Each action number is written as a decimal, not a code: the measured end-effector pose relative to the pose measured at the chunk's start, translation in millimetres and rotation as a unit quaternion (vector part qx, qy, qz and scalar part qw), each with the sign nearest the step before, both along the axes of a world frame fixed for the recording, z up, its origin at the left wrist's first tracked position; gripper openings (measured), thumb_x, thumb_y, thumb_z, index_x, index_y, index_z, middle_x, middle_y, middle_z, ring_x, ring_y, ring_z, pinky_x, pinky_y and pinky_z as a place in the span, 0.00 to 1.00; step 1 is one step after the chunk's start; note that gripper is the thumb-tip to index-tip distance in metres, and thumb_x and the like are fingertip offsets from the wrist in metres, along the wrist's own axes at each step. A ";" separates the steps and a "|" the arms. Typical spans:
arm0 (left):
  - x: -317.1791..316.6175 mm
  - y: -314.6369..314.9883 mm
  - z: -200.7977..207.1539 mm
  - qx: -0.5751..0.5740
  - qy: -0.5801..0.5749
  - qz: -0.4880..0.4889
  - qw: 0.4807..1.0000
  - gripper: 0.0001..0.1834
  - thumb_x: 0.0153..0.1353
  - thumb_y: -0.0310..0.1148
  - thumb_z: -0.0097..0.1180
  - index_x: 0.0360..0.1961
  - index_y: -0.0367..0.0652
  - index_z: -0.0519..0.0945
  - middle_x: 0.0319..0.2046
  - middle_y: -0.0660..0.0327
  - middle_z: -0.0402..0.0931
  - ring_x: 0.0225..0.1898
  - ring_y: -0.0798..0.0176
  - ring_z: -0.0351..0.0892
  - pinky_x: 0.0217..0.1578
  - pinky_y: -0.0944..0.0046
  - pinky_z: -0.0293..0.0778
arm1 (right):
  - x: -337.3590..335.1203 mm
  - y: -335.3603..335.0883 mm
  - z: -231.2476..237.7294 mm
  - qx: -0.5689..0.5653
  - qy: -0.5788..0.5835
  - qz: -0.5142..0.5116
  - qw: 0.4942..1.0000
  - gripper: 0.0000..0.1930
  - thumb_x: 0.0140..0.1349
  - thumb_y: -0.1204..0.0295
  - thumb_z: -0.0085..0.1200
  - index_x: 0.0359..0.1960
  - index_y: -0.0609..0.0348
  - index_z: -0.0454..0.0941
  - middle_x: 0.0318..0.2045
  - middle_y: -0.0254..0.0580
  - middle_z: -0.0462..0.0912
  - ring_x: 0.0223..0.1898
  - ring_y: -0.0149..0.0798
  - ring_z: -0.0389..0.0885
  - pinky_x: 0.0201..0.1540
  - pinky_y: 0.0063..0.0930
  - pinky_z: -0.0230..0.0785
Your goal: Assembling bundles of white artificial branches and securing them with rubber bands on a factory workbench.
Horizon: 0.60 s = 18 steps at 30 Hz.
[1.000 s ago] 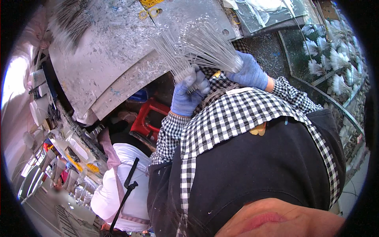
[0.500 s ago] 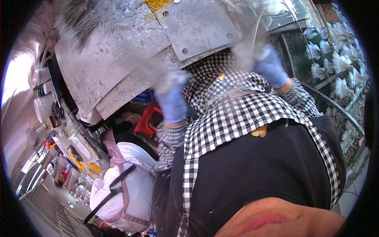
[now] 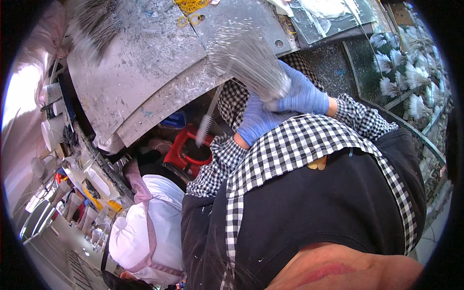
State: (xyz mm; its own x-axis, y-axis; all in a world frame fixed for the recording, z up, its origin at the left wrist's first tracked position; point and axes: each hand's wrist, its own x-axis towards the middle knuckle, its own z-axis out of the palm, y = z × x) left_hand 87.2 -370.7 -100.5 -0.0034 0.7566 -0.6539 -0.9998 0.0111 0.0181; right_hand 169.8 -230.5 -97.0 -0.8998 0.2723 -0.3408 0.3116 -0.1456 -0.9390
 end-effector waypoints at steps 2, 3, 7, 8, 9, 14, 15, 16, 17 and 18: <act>-15.5 -5.9 -1.1 -0.039 0.654 -0.390 0.647 0.48 0.58 0.52 0.64 0.71 0.39 0.54 0.63 0.47 0.66 0.63 0.53 0.69 0.66 0.53 0.64 | 8.8 6.8 -41.5 -0.138 -0.031 -0.010 0.990 0.49 0.41 0.64 0.79 0.66 0.63 0.64 0.55 0.47 0.78 0.58 0.42 0.75 0.64 0.37 0.67; -21.7 -11.5 -7.2 -0.041 0.655 -0.388 0.647 0.48 0.58 0.52 0.64 0.71 0.39 0.54 0.63 0.47 0.66 0.63 0.53 0.69 0.66 0.53 0.64 | 10.0 8.4 -40.9 -0.137 -0.030 -0.007 0.990 0.49 0.41 0.64 0.79 0.66 0.63 0.64 0.55 0.47 0.78 0.58 0.42 0.75 0.64 0.37 0.67; -64.6 -13.1 17.7 0.051 0.502 -0.171 0.846 0.45 0.49 0.38 0.75 0.65 0.34 0.65 0.57 0.49 0.75 0.58 0.54 0.77 0.59 0.56 0.74 | 16.8 8.6 -31.1 -0.166 0.024 0.042 0.985 0.47 0.41 0.66 0.78 0.65 0.64 0.66 0.58 0.49 0.77 0.59 0.43 0.75 0.66 0.38 0.66; -69.6 -4.9 24.2 0.094 0.460 -0.060 0.881 0.44 0.50 0.34 0.74 0.66 0.34 0.64 0.55 0.49 0.77 0.57 0.53 0.78 0.58 0.55 0.76 | 7.9 12.4 -23.3 -0.172 0.019 0.092 0.981 0.47 0.41 0.65 0.78 0.65 0.65 0.66 0.58 0.49 0.77 0.59 0.43 0.75 0.66 0.38 0.66; -72.2 2.3 27.6 0.139 0.406 0.045 0.902 0.43 0.51 0.31 0.73 0.66 0.34 0.64 0.53 0.48 0.79 0.55 0.52 0.79 0.56 0.54 0.78 | 3.1 12.3 -16.9 -0.178 0.011 0.136 0.975 0.47 0.41 0.65 0.78 0.64 0.65 0.66 0.58 0.50 0.77 0.59 0.44 0.75 0.66 0.39 0.66; -67.6 32.3 40.2 0.162 0.439 0.024 0.884 0.41 0.54 0.27 0.69 0.66 0.31 0.62 0.42 0.50 0.81 0.44 0.56 0.84 0.46 0.57 0.82 | -9.0 28.9 -16.0 -0.116 -0.005 0.241 0.964 0.52 0.42 0.58 0.78 0.67 0.64 0.61 0.61 0.58 0.72 0.64 0.53 0.71 0.68 0.49 0.64; -66.9 32.4 40.3 0.115 0.469 0.010 0.876 0.40 0.54 0.26 0.68 0.66 0.30 0.61 0.38 0.51 0.81 0.40 0.58 0.85 0.43 0.58 0.82 | -7.0 30.2 -16.2 -0.114 -0.004 0.240 0.964 0.52 0.42 0.58 0.78 0.67 0.64 0.61 0.61 0.58 0.72 0.64 0.53 0.71 0.68 0.49 0.64; -70.4 34.2 40.5 0.127 0.455 0.030 0.881 0.38 0.55 0.25 0.66 0.65 0.29 0.62 0.33 0.55 0.80 0.34 0.61 0.84 0.39 0.61 0.82 | -5.1 31.4 -16.8 -0.058 0.053 0.224 0.972 0.53 0.44 0.56 0.77 0.69 0.65 0.59 0.61 0.59 0.72 0.65 0.54 0.69 0.68 0.49 0.64; -74.3 34.6 42.5 0.128 0.457 0.027 0.880 0.38 0.55 0.25 0.66 0.65 0.29 0.62 0.33 0.55 0.80 0.34 0.61 0.84 0.39 0.61 0.82 | -4.6 32.5 -19.0 -0.003 0.111 0.204 0.973 0.55 0.45 0.53 0.76 0.70 0.65 0.56 0.61 0.60 0.71 0.66 0.55 0.68 0.67 0.50 0.64; -80.7 32.9 46.0 0.108 0.455 0.049 0.882 0.36 0.55 0.24 0.65 0.64 0.29 0.62 0.33 0.55 0.81 0.35 0.61 0.84 0.40 0.62 0.82 | -13.7 40.6 -3.6 0.004 0.147 0.200 0.969 0.57 0.45 0.49 0.73 0.71 0.63 0.53 0.62 0.61 0.70 0.66 0.57 0.68 0.66 0.50 0.65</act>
